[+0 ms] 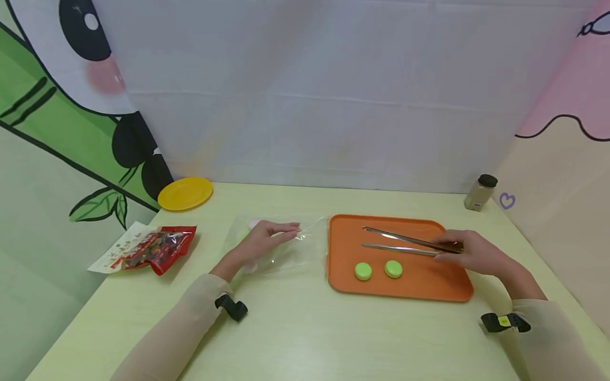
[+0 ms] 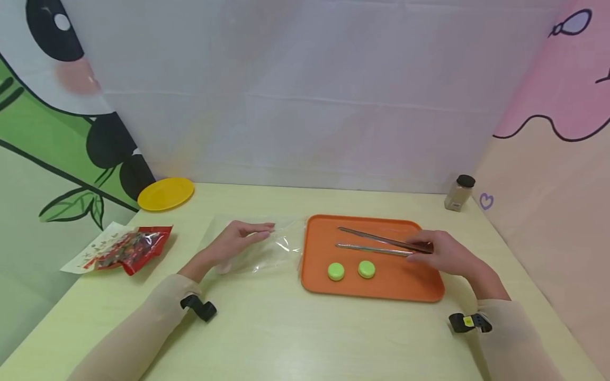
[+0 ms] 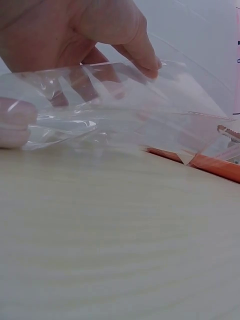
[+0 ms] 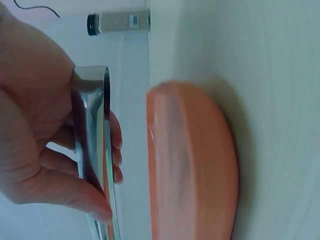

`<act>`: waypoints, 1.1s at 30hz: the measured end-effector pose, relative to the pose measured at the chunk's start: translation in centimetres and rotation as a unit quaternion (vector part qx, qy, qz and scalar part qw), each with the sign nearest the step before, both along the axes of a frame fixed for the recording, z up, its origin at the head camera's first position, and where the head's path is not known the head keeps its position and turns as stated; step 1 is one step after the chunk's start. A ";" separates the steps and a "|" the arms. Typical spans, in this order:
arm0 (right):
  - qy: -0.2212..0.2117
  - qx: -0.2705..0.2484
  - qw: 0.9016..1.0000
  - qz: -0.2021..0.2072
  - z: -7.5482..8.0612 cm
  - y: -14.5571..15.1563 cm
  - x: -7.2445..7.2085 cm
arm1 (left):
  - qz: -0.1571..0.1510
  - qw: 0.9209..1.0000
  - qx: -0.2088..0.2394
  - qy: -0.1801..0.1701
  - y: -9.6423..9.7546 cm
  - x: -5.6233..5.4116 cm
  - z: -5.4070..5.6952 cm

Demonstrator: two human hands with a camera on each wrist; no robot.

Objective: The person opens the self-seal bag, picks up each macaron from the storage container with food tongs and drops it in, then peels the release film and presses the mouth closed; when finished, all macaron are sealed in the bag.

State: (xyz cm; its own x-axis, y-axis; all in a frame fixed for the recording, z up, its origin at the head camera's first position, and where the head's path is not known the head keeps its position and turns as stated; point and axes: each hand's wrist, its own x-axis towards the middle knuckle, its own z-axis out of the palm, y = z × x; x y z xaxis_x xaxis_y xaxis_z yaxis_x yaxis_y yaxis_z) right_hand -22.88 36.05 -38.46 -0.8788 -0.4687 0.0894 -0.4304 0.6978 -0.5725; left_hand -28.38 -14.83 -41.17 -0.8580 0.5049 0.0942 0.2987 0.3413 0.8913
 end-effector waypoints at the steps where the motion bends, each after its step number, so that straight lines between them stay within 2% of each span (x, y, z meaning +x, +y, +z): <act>1: 0.003 -0.002 1.000 0.004 0.1 0.4 0.1 | 0.000 1.000 0.001 -0.001 0.0 0.0 0.0; 5: 0.001 -0.014 1.000 0.028 0.3 2.2 0.3 | 0.000 1.000 0.004 -0.005 -0.1 0.1 0.0; 12: -0.045 -0.017 0.996 0.069 0.1 4.8 0.5 | 0.003 1.000 0.006 -0.007 -0.1 0.2 -0.2; 18: -0.069 -0.017 0.995 0.071 -0.8 6.1 0.3 | 0.003 1.000 0.008 -0.013 -0.1 0.3 -0.4; 25: -0.087 -0.026 0.992 0.086 -1.0 6.8 0.3 | 0.001 1.000 0.001 0.000 0.0 0.0 0.0; 29: -0.091 -0.028 0.992 0.086 -0.9 7.0 0.4 | -0.001 1.000 -0.002 0.011 0.0 -0.1 0.3; 33: -0.083 -0.022 0.993 0.080 -1.0 6.8 0.4 | -0.002 1.000 0.002 0.006 0.0 0.0 0.1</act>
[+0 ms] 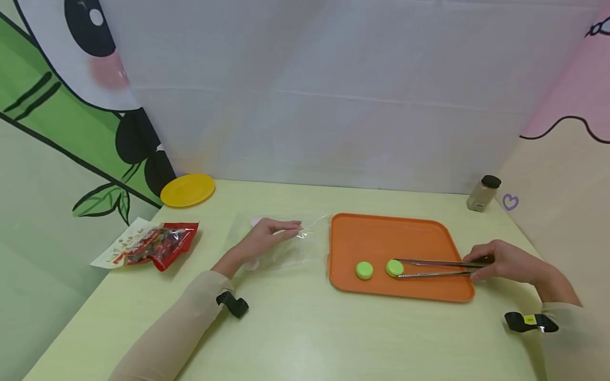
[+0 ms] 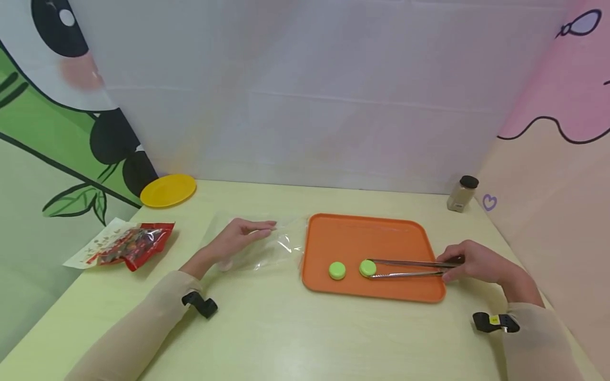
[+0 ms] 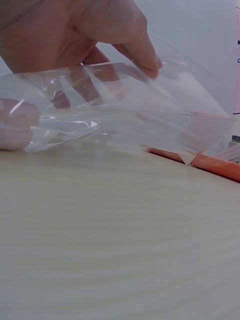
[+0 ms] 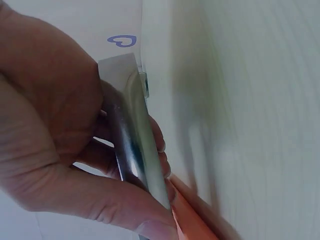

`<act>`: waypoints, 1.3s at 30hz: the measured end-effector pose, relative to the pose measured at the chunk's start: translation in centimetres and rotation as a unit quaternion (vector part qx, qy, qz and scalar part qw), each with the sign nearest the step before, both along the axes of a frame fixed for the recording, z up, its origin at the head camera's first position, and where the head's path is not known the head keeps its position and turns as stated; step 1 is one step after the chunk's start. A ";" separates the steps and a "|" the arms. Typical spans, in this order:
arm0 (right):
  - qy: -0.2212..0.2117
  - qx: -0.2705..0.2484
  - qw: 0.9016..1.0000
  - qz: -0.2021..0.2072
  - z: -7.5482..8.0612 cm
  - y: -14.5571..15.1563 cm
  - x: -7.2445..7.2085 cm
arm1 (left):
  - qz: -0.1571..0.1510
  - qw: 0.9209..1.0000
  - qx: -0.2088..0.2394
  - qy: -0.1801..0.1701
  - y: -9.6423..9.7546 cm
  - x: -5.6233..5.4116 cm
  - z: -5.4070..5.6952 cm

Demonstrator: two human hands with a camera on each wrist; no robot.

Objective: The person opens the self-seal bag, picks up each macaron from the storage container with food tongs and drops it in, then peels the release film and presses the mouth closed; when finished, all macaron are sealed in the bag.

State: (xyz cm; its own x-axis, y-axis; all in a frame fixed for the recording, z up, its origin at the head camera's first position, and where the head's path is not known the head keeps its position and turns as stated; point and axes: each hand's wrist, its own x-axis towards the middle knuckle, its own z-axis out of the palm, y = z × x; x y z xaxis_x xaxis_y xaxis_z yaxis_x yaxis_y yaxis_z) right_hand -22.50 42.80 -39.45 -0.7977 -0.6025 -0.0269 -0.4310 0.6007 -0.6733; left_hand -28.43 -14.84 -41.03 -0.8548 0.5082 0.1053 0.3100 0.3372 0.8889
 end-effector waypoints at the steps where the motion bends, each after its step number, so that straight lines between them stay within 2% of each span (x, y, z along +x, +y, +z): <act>1: 0.003 0.002 1.000 -0.002 0.0 0.0 0.0 | 0.001 1.000 0.001 -0.001 0.0 0.0 0.0; 4: 0.005 0.005 1.000 -0.013 -0.1 -0.1 0.1 | 0.001 1.000 0.000 0.002 0.0 0.0 -0.1; 15: 0.021 0.000 1.000 -0.011 -0.3 -0.2 0.2 | 0.003 1.000 -0.004 -0.008 0.0 0.1 -0.1; 20: 0.056 -0.003 0.998 -0.007 -0.4 -0.5 0.0 | 0.006 1.000 -0.005 -0.007 -0.1 0.1 -0.2; 28: 0.122 0.004 0.992 -0.026 0.1 -1.4 -0.1 | -0.001 1.000 0.000 -0.008 -0.3 0.0 -0.4; 39: 0.168 0.012 0.985 -0.049 1.9 -5.7 -0.8 | -0.004 1.000 0.003 0.003 0.0 -0.1 -0.4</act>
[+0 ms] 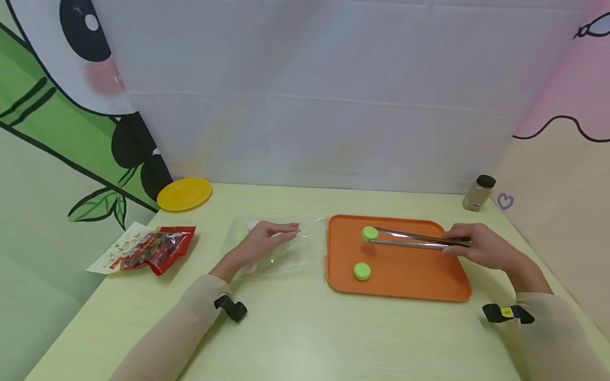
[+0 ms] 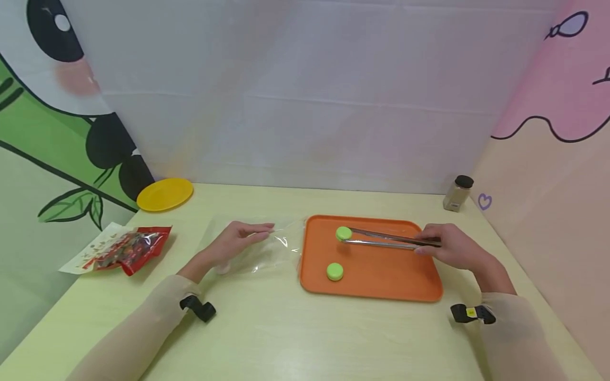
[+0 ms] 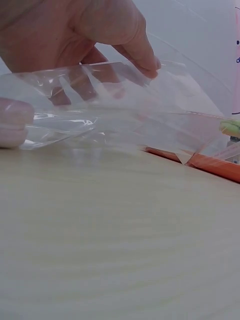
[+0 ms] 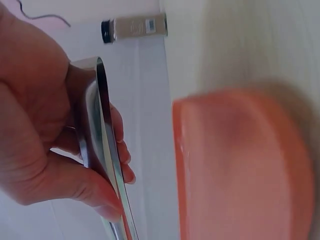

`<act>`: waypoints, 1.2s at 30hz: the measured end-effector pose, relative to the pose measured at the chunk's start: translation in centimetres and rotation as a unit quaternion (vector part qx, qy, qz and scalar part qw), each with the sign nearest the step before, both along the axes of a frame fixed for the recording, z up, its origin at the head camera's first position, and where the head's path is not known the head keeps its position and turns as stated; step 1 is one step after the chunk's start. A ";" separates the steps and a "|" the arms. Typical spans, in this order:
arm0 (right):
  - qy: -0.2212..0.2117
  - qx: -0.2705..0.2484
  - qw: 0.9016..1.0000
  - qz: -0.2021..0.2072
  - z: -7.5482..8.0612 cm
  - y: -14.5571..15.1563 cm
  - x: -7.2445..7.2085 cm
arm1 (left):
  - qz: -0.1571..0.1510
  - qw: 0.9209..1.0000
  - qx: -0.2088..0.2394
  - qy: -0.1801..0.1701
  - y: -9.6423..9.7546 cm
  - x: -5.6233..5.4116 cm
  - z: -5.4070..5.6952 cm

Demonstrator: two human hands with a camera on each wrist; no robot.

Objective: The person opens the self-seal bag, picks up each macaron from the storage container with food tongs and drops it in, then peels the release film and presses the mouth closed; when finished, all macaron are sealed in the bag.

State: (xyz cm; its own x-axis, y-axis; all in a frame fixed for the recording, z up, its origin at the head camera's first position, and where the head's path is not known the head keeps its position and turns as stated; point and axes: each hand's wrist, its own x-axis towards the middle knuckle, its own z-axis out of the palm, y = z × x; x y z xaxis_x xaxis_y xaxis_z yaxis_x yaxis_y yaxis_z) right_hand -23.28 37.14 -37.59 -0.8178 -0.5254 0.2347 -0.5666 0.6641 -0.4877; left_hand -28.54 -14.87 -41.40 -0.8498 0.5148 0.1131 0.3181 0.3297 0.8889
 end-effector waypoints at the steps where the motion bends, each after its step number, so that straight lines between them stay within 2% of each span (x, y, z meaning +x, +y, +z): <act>1: 0.002 0.001 1.000 0.000 0.1 -0.5 -0.1 | 0.000 1.000 0.001 0.000 0.0 0.0 0.0; 10: -0.034 0.025 0.999 0.028 0.6 -5.5 -1.4 | 0.009 1.000 0.008 0.003 0.1 0.2 0.0; 14: -0.040 0.030 0.998 0.027 0.6 -7.3 -2.1 | 0.015 1.000 0.010 0.009 0.1 0.2 0.1; 19: -0.043 0.028 0.998 0.026 0.3 -8.9 -3.0 | 0.007 1.000 0.012 0.010 0.1 0.1 0.2; 22: -0.049 0.026 0.998 0.041 0.3 -9.9 -3.3 | 0.004 1.000 0.017 0.010 0.1 0.1 0.2; 28: -0.068 0.030 0.995 0.067 0.1 -12.2 -3.7 | 0.009 0.999 0.029 -0.010 0.2 0.3 0.2; 36: -0.085 0.043 0.994 0.058 0.0 -15.5 -4.3 | 0.023 0.999 0.034 -0.029 0.3 0.6 0.3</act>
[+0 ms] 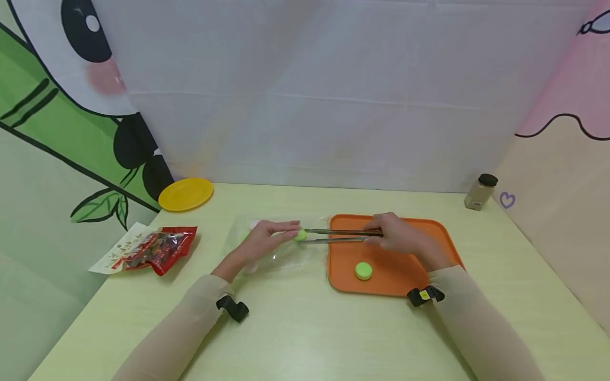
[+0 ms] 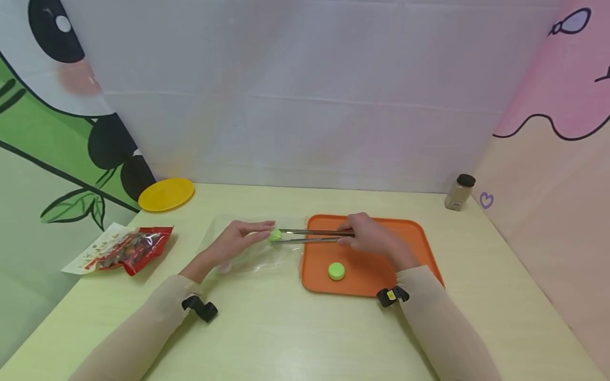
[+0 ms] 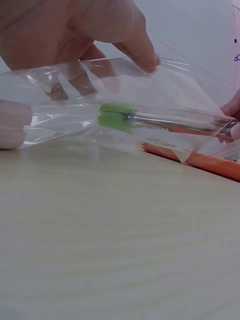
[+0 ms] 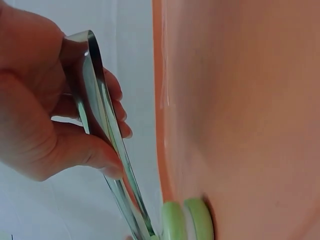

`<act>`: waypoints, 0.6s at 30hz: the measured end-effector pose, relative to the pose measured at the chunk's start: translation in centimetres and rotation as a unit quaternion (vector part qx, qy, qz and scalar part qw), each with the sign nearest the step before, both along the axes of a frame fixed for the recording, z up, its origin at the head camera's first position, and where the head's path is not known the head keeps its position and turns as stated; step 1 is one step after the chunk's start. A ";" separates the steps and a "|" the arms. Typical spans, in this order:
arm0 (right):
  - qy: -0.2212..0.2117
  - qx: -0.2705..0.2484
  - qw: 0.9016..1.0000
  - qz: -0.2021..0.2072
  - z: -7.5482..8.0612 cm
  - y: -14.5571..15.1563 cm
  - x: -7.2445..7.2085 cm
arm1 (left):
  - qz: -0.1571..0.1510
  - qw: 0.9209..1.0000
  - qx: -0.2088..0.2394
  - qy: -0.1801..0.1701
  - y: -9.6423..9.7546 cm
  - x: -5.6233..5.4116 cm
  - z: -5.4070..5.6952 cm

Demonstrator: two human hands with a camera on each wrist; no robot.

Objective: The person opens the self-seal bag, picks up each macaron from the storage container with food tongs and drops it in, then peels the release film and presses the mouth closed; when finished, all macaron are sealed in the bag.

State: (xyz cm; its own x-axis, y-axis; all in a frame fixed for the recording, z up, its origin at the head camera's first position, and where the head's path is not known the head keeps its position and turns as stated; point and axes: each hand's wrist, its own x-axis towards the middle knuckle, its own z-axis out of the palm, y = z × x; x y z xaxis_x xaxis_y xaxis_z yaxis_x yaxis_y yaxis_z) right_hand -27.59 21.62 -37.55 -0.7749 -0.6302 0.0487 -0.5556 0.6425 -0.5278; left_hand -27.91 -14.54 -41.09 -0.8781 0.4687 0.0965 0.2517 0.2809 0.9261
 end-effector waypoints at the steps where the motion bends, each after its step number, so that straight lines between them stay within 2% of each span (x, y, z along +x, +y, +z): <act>1: -0.002 0.004 1.000 -0.003 0.0 -0.4 -0.1 | 0.000 1.000 0.001 -0.002 0.0 0.0 0.0; 11: 0.028 0.003 1.000 0.002 -0.4 -3.6 -0.5 | -0.003 1.000 0.005 0.005 0.1 0.1 0.0; 18: 0.029 0.011 0.999 -0.018 -0.6 -4.4 -0.6 | -0.002 1.000 -0.003 -0.003 0.3 0.4 0.0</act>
State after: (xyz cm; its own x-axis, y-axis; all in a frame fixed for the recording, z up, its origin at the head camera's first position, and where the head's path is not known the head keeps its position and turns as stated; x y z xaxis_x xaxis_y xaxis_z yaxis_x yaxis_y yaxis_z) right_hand -28.17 17.18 -38.15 -0.7937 -0.6030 0.0802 -0.5606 0.6741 -0.4809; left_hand -27.55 -14.26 -41.07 -0.8764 0.4735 0.0883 0.2477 0.2859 0.9257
